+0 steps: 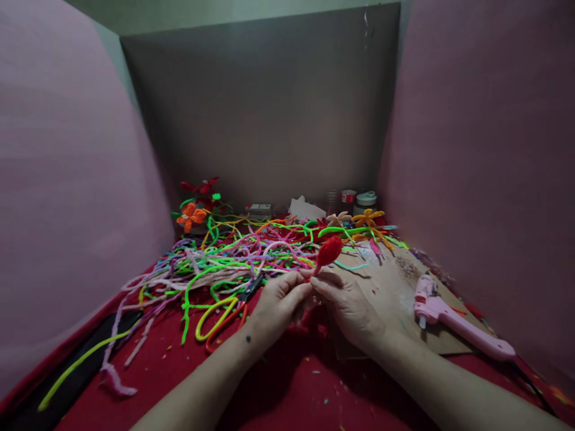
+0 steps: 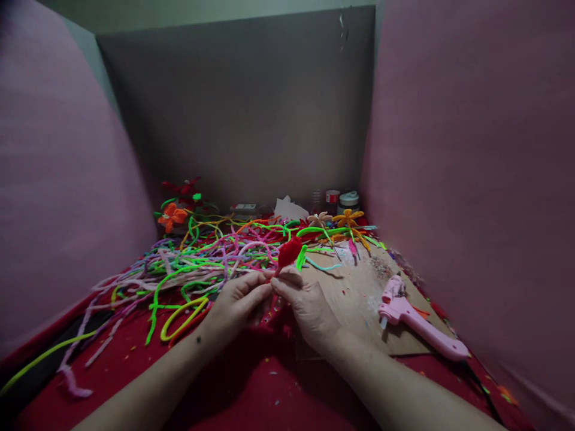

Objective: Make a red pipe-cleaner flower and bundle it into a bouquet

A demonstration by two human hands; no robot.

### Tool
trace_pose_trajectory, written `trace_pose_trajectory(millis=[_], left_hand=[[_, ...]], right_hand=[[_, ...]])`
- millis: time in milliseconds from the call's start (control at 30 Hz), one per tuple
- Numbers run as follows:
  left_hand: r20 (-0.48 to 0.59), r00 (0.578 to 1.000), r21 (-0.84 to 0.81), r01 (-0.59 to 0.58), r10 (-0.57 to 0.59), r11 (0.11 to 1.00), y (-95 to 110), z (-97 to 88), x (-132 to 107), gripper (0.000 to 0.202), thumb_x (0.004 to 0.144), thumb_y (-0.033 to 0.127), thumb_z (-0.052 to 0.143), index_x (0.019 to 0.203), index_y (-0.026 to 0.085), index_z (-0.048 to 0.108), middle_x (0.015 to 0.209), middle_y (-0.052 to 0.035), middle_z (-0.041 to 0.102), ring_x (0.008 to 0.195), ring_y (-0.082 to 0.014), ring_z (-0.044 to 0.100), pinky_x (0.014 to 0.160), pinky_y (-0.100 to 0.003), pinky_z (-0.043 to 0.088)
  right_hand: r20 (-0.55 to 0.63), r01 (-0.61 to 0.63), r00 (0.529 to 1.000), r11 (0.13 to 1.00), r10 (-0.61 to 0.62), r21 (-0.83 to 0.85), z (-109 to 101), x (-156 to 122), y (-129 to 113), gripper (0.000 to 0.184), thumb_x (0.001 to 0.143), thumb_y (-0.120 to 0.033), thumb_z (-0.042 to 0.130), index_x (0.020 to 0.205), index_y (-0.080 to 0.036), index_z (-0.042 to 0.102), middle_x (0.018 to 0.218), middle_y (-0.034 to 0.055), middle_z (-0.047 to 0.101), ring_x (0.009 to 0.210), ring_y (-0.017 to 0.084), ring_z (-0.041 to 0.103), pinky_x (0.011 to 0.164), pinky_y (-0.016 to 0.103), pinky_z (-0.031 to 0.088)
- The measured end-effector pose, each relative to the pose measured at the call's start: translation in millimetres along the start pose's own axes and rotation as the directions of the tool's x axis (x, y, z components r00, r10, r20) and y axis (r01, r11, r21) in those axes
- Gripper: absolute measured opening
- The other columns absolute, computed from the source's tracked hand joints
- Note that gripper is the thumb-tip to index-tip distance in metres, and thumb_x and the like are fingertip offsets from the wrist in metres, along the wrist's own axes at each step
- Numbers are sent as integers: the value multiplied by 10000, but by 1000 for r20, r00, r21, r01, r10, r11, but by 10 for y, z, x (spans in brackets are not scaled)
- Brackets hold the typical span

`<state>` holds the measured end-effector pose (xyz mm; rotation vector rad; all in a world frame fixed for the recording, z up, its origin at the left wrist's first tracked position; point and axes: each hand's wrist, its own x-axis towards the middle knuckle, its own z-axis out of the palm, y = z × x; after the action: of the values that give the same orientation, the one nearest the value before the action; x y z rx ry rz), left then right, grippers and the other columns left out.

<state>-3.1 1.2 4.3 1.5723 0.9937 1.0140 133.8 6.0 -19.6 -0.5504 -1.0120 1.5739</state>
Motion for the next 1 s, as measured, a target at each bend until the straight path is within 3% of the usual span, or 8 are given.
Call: trace_pose_trajectory(millis=[100, 167, 400, 600, 700, 833, 1000], left_hand=[[-47, 958, 366, -246, 281, 898, -104, -4, -14, 116, 828, 255, 502, 813, 197, 601, 708, -7, 602, 600, -109, 537, 600, -212, 416], [-10, 930, 467, -320, 367, 824, -154, -11, -15, 127, 843, 229, 479, 858, 218, 604, 809, -27, 635, 707, -134, 572, 700, -233, 421], [-72, 945, 491, -246, 320, 836, -118, 5, 2, 152, 842, 234, 483, 755, 205, 604, 762, -25, 638, 720, -156, 597, 697, -242, 430], [-36, 927, 532, -299, 374, 792, -126, -4, -2, 118, 828, 223, 498, 817, 202, 614, 787, -41, 636, 737, -163, 579, 716, -261, 419], [-76, 958, 440, -218, 278, 871, -99, -5, -1, 175, 836, 258, 489, 724, 194, 608, 648, -8, 594, 589, -126, 537, 610, -236, 413], [-40, 999, 95, -24, 28, 995, -44, -4, 12, 258, 813, 302, 524, 598, 163, 554, 477, 38, 475, 397, -73, 431, 427, -196, 336], [109, 983, -272, 175, -150, 946, -39, -30, 35, 217, 756, 331, 609, 678, 130, 585, 511, 28, 552, 316, -48, 433, 310, -160, 298]], right_hand=[[-41, 14, 999, 999, -15, -36, -6, 7, 10, 109, 692, -281, 700, 730, -187, 659, 709, -21, 604, 658, 125, 514, 651, 260, 393], [-44, 32, 998, 997, -35, -66, -9, 9, 11, 111, 697, -284, 696, 726, -182, 663, 694, -22, 591, 645, 116, 493, 635, 250, 383], [-84, 49, 994, 981, -66, -188, -22, 5, 9, 166, 688, -336, 699, 710, -176, 658, 644, -31, 554, 584, 104, 438, 549, 234, 344], [-89, 41, 994, 985, -57, -168, -25, -1, 15, 158, 695, -329, 691, 739, -177, 681, 655, -24, 566, 580, 101, 440, 535, 230, 346], [-118, 29, 992, 978, -54, -206, 1, -12, -19, 185, 669, -349, 711, 728, -175, 684, 606, -28, 566, 553, 101, 443, 519, 231, 358], [-29, 27, 999, 981, -33, -192, 32, -30, -75, 182, 696, -352, 692, 667, -175, 659, 579, -28, 572, 532, 101, 480, 514, 228, 384], [111, -32, 993, 993, 45, -116, 24, -37, -64, 205, 794, -340, 592, 806, -154, 679, 569, -5, 596, 500, 109, 525, 487, 229, 402]])
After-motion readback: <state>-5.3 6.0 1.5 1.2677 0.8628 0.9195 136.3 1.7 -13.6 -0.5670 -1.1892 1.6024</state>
